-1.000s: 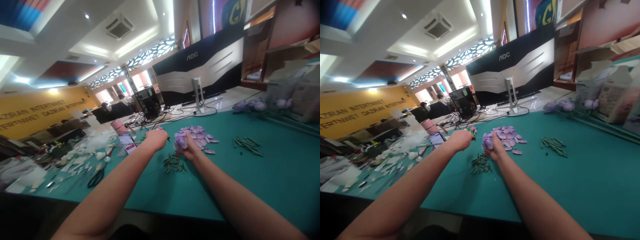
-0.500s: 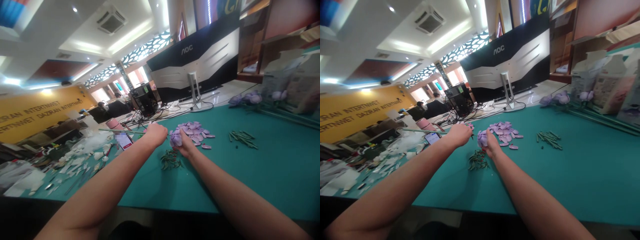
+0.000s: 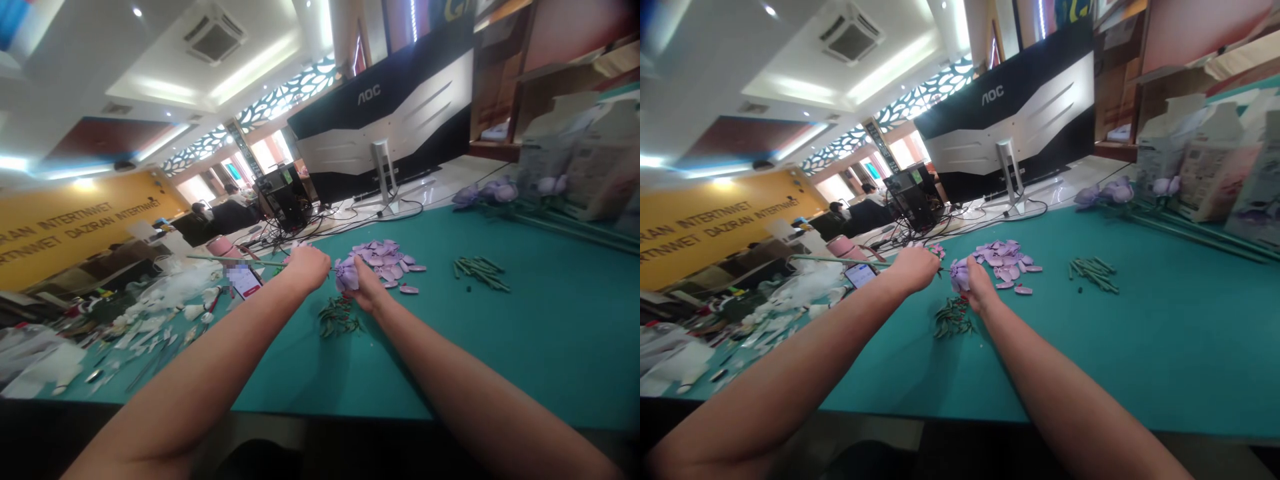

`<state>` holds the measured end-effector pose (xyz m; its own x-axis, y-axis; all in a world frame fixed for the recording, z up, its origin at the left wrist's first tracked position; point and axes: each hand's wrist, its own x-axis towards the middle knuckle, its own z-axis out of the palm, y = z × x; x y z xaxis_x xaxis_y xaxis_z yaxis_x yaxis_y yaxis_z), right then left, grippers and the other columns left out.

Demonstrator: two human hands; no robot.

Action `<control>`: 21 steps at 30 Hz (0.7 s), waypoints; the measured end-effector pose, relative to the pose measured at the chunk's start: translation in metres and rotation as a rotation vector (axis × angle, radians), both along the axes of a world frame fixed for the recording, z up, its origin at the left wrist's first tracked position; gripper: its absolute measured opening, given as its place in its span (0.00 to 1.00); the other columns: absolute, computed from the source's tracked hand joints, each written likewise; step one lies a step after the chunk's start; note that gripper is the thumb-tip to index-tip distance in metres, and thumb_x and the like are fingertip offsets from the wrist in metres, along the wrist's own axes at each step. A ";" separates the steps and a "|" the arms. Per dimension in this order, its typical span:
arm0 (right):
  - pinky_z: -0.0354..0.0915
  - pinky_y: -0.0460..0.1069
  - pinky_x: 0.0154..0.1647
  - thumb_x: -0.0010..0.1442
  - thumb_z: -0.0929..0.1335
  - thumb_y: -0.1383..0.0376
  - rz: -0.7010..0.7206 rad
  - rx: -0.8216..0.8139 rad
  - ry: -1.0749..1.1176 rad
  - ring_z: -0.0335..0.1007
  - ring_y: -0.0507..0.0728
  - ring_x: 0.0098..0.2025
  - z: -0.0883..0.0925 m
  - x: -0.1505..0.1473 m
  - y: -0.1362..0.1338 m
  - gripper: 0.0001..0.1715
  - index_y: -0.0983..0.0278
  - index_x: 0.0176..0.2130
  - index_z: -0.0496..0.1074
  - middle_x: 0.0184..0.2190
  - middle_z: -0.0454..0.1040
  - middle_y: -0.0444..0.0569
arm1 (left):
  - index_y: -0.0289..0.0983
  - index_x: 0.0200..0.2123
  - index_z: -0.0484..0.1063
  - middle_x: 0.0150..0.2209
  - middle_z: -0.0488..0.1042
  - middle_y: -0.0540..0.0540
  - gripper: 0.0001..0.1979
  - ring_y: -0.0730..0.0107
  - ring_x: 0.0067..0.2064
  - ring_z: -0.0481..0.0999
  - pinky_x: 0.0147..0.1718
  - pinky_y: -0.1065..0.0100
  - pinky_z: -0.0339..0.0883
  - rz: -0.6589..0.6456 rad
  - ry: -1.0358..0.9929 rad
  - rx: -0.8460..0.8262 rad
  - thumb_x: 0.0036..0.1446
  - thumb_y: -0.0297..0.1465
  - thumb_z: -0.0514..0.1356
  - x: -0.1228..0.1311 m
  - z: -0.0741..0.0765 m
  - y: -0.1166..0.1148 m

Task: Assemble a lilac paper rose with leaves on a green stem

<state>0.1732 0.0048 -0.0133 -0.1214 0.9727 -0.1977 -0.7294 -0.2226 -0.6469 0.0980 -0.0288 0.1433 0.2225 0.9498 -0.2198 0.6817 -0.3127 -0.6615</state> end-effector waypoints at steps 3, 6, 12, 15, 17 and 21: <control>0.68 0.47 0.28 0.56 0.69 0.43 -0.001 0.005 -0.007 0.70 0.53 0.30 0.000 0.000 -0.001 0.24 0.60 0.38 0.69 0.29 0.75 0.45 | 0.30 0.42 0.79 0.44 0.79 0.31 0.14 0.50 0.49 0.77 0.45 0.54 0.70 -0.003 0.004 0.001 0.58 0.21 0.54 0.000 -0.001 0.001; 0.68 0.47 0.29 0.55 0.69 0.42 -0.010 0.010 -0.017 0.70 0.53 0.31 0.001 0.000 -0.001 0.25 0.60 0.38 0.69 0.30 0.76 0.45 | 0.31 0.42 0.79 0.44 0.80 0.32 0.14 0.51 0.49 0.77 0.46 0.53 0.70 -0.012 0.004 0.006 0.58 0.21 0.55 -0.001 -0.002 0.001; 0.68 0.49 0.29 0.56 0.68 0.43 -0.026 0.017 -0.036 0.71 0.54 0.32 0.000 -0.001 0.000 0.23 0.59 0.37 0.69 0.29 0.75 0.44 | 0.33 0.40 0.80 0.43 0.80 0.34 0.14 0.52 0.49 0.76 0.50 0.52 0.66 -0.039 0.003 0.029 0.58 0.22 0.55 -0.001 -0.003 0.001; 0.68 0.49 0.29 0.55 0.68 0.43 -0.027 0.019 -0.043 0.71 0.55 0.32 -0.002 -0.001 0.001 0.23 0.59 0.36 0.69 0.29 0.75 0.43 | 0.33 0.40 0.80 0.42 0.80 0.34 0.14 0.52 0.49 0.76 0.50 0.52 0.65 -0.043 0.007 0.035 0.57 0.21 0.55 -0.001 -0.003 0.000; 0.68 0.49 0.30 0.55 0.68 0.43 -0.025 0.022 -0.043 0.71 0.55 0.32 -0.002 -0.001 0.001 0.24 0.59 0.36 0.69 0.29 0.76 0.44 | 0.33 0.40 0.80 0.41 0.80 0.34 0.13 0.53 0.49 0.76 0.51 0.52 0.65 -0.044 0.010 0.036 0.57 0.21 0.56 0.000 -0.003 0.000; 0.68 0.49 0.30 0.55 0.68 0.42 -0.019 0.036 -0.042 0.71 0.55 0.33 -0.004 -0.002 0.002 0.25 0.59 0.37 0.69 0.29 0.76 0.44 | 0.34 0.39 0.80 0.41 0.81 0.35 0.13 0.54 0.47 0.77 0.51 0.52 0.64 -0.054 0.011 0.031 0.57 0.21 0.56 0.001 -0.002 0.000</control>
